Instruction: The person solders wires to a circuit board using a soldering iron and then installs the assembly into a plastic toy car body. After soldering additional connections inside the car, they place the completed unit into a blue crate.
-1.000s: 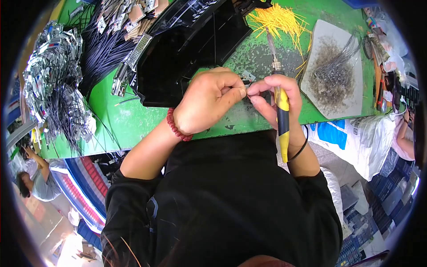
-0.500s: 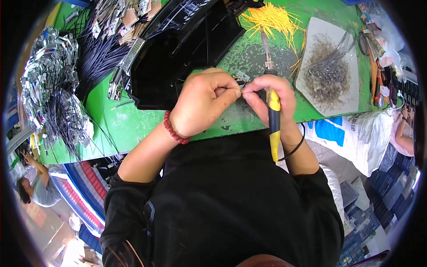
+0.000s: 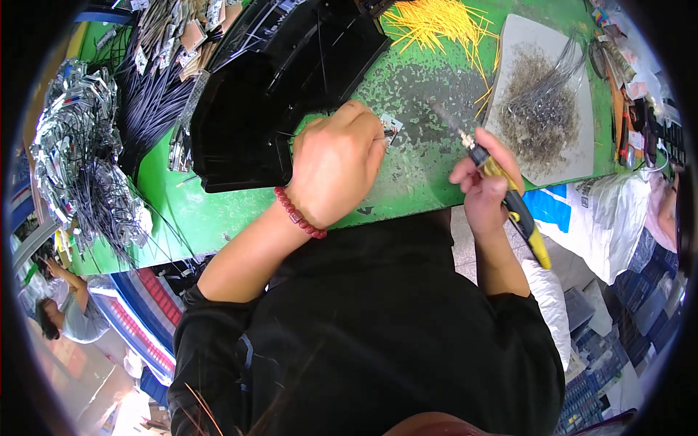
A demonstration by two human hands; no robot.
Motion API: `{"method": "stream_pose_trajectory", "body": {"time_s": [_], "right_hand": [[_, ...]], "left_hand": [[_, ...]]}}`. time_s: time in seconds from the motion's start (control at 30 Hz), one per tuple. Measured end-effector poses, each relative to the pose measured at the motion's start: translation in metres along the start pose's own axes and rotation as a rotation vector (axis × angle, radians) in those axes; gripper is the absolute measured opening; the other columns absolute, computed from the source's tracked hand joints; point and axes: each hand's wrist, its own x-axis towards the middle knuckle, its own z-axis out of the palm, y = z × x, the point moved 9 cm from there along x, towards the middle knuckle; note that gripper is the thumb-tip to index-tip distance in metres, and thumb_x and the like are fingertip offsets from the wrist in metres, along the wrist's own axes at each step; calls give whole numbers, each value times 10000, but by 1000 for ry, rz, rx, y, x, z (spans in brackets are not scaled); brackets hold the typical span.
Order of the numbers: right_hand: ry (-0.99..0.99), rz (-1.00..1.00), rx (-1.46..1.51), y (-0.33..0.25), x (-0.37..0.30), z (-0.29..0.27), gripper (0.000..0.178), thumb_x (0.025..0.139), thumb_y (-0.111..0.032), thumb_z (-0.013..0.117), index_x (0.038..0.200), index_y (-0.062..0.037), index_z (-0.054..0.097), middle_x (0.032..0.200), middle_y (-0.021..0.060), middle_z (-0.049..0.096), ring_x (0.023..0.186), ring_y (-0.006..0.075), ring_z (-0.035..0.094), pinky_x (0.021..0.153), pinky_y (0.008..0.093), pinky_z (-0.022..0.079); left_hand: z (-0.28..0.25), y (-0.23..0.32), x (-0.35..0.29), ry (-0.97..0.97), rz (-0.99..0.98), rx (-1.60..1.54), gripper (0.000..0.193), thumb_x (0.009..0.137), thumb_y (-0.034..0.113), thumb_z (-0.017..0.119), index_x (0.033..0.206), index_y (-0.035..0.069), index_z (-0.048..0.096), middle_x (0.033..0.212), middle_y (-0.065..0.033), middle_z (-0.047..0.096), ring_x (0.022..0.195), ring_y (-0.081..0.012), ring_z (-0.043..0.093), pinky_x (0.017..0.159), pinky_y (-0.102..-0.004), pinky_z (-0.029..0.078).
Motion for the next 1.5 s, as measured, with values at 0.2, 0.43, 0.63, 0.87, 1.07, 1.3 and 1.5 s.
{"method": "stream_pose_trajectory", "body": {"time_s": [0.2, 0.43, 0.63, 0.87, 1.07, 1.3, 1.5], "right_hand": [[75, -48, 21, 5, -7, -7, 507, 869, -391, 618, 1031, 87, 582, 793, 86, 579, 588, 106, 517, 533, 226, 402], [-6, -68, 13, 7, -10, -4, 276, 825, -219, 674, 894, -12, 505, 734, 43, 510, 638, 90, 446, 576, 225, 354], [4, -154, 29, 2, -7, -2, 195, 767, -108, 667, 882, -30, 531, 726, 18, 533, 605, 61, 426, 538, 226, 339], [-50, -135, -7, 0, -5, 4, 197, 758, -88, 669, 888, -22, 536, 743, 28, 548, 595, 63, 431, 532, 219, 341], [-68, -127, -37, -4, -4, 10, 181, 752, -50, 669, 886, -15, 551, 733, 27, 547, 595, 64, 447, 532, 217, 352], [-7, -228, 49, -5, -7, 2, 185, 772, -75, 675, 896, -16, 550, 784, 77, 557, 651, 100, 475, 575, 237, 380], [17, -211, 107, 1, -11, -6, 233, 802, -151, 698, 899, -22, 531, 785, 77, 552, 653, 104, 463, 568, 242, 353]], "left_hand": [[1, 3, 2, -23, -9, 83, 68, 742, 44, 665, 739, 51, 598, 824, -74, 614, 687, -289, 617, 593, -358, 493], [3, 6, 3, 10, 27, 142, 73, 724, 47, 669, 719, 60, 598, 802, -59, 619, 649, -277, 615, 569, -352, 494], [1, 4, 3, 0, 24, 114, 65, 721, 48, 671, 714, 64, 608, 809, -53, 621, 659, -267, 619, 573, -345, 496], [3, 5, 1, 19, 61, 111, 113, 737, 49, 641, 667, 45, 554, 774, -78, 580, 644, -281, 610, 579, -381, 476], [2, 5, 2, 17, 57, 106, 122, 737, 51, 641, 662, 41, 546, 771, -80, 579, 642, -278, 610, 577, -380, 474], [1, 5, 2, 17, 53, 109, 115, 739, 54, 643, 666, 43, 555, 774, -80, 581, 649, -278, 613, 581, -379, 475], [3, 4, 3, 2, 41, 122, 66, 717, 43, 670, 700, 64, 610, 807, -43, 623, 636, -261, 614, 552, -338, 488]]}}
